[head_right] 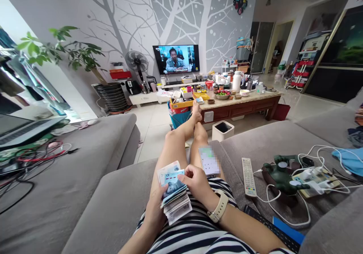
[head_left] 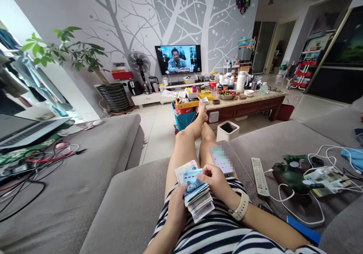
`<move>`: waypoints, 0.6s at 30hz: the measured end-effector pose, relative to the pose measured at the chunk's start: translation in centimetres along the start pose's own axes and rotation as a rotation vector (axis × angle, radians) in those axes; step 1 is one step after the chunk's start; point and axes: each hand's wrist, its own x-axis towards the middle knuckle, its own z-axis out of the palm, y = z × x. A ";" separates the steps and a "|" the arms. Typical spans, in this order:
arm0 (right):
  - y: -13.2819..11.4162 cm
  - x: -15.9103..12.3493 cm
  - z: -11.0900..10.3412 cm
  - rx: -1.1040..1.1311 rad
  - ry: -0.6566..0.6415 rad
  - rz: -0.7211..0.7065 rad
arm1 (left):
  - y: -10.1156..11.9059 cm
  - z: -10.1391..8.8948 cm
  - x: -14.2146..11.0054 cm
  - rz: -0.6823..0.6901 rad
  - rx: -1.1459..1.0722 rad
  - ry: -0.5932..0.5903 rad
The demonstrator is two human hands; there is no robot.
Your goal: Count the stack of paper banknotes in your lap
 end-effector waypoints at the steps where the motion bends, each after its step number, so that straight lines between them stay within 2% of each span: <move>1: -0.1 -0.1 0.0 0.004 0.009 -0.006 | 0.1 0.0 0.0 -0.006 0.007 0.006; 6: 0.0 -1.0 0.1 0.036 0.058 -0.022 | 0.4 0.5 -0.2 0.029 0.029 0.039; 11: 0.1 -1.7 0.2 0.080 0.039 -0.036 | 1.0 1.3 -0.5 -0.003 0.017 0.166; 18: 0.0 -2.0 0.3 0.198 -0.026 -0.054 | 1.7 1.6 -1.1 0.036 0.102 0.101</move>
